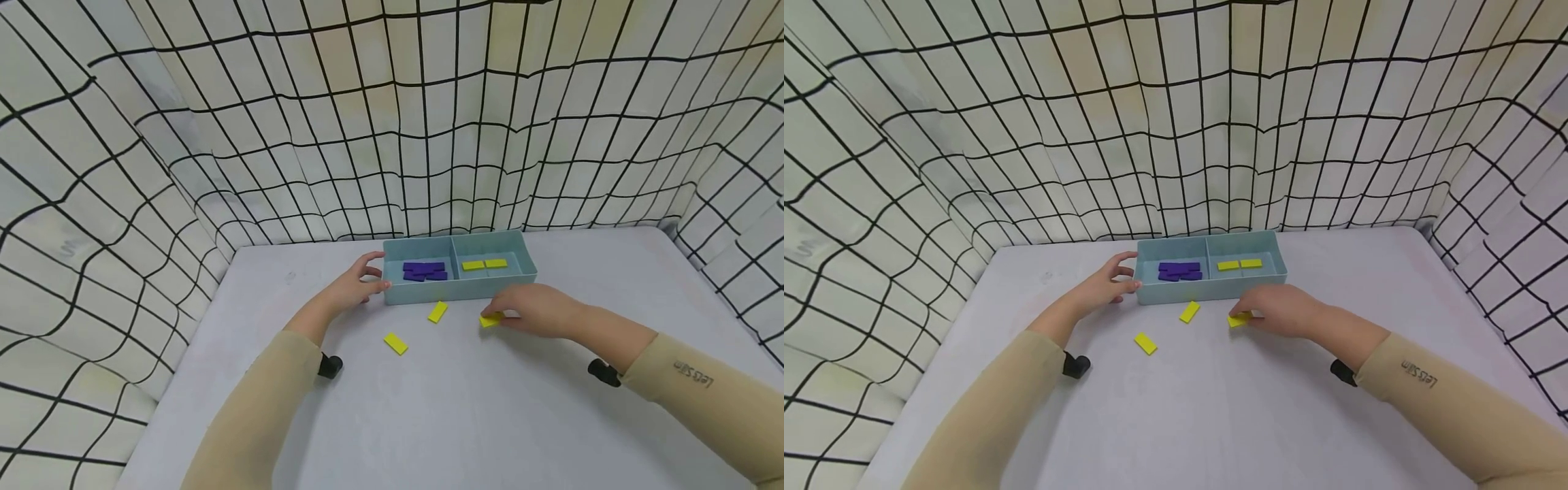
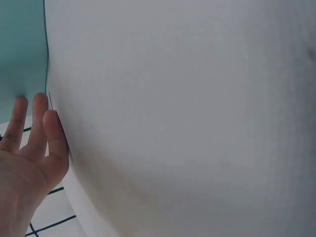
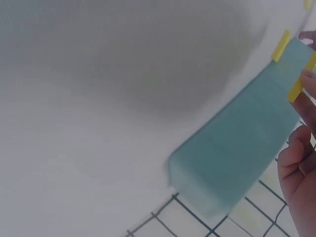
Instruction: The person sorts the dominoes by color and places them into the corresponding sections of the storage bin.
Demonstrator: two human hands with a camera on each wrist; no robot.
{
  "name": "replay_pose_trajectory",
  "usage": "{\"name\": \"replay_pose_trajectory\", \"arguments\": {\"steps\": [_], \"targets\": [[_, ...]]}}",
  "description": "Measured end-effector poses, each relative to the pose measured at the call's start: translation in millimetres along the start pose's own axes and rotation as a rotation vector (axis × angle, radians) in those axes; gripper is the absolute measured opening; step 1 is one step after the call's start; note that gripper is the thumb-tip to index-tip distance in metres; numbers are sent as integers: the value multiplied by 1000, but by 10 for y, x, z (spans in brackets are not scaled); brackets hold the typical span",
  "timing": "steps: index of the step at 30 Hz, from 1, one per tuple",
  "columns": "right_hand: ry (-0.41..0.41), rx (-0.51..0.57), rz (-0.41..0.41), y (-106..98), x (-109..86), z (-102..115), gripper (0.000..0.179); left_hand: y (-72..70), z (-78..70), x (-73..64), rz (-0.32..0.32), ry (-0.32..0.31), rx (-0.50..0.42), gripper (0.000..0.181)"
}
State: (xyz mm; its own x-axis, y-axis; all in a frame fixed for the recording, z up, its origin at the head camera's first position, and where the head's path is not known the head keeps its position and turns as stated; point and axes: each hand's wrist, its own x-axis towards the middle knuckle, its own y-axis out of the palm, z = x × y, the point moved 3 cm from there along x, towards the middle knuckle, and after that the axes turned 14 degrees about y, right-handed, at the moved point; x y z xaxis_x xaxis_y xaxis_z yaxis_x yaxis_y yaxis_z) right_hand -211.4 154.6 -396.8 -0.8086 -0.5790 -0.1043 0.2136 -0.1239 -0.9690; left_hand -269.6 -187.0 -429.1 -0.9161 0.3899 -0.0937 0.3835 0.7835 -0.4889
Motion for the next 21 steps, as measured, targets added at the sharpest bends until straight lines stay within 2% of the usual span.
{"name": "replay_pose_trajectory", "arguments": {"steps": [12, 21], "targets": [[68, -18, -56, -372, 128, -141, 32, -10, 13, 17, 3, 1, -4, 74], [150, 46, -46, -521, 297, -263, 30, -7, 14, 13, 1, 1, -1, 73]]}}
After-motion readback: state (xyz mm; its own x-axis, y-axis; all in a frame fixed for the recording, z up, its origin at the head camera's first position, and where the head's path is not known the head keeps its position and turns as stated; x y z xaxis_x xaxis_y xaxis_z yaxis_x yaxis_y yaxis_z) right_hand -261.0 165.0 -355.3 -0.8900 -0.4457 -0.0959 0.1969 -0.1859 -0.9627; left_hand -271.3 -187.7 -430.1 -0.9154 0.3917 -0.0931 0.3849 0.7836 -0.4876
